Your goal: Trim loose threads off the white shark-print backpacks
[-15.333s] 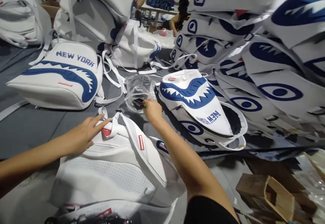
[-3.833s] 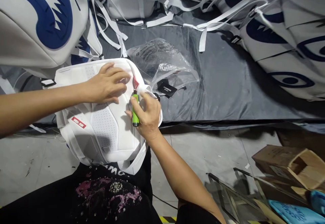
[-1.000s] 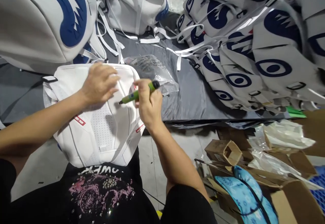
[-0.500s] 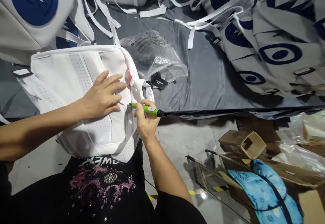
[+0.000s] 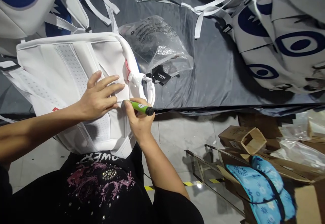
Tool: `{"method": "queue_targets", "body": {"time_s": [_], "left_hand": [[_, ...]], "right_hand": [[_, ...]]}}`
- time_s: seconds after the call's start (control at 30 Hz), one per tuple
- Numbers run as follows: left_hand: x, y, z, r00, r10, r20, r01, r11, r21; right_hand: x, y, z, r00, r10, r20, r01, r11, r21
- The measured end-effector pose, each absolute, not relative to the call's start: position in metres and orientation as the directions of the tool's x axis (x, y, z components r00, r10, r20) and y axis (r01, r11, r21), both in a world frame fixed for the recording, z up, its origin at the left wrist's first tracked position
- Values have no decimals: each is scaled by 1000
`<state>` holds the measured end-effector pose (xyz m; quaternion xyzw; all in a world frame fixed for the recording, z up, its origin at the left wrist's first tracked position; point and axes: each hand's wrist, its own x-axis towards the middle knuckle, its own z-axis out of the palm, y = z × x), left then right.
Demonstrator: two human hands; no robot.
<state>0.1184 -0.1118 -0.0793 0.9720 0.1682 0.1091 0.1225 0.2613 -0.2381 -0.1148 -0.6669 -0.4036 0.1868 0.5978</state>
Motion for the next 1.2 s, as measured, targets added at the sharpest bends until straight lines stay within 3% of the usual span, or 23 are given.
{"method": "queue_targets", "body": {"time_s": [0.2,0.53,0.73,0.93,1.2], "left_hand": [[120,-111,-79,913,376,158,307,-889,340],[117,-111,-86,908,385,165,316,-888,333],[117,-109,-92,899,415,140,328,-850,413],[116,-108,-96,900,405,161,310,-854,417],[115,-107,-97,903,406,142,319,-854,410]], "right_hand": [[259,-236,-114,588,759,279,384,42,-922],[257,-229,-106,586,738,333,523,-30,-852],[261,-222,-89,530,781,329,619,-91,-780],[262,-224,-89,508,801,318,636,-99,-765],[258,-231,-105,583,754,304,498,-37,-866]]}}
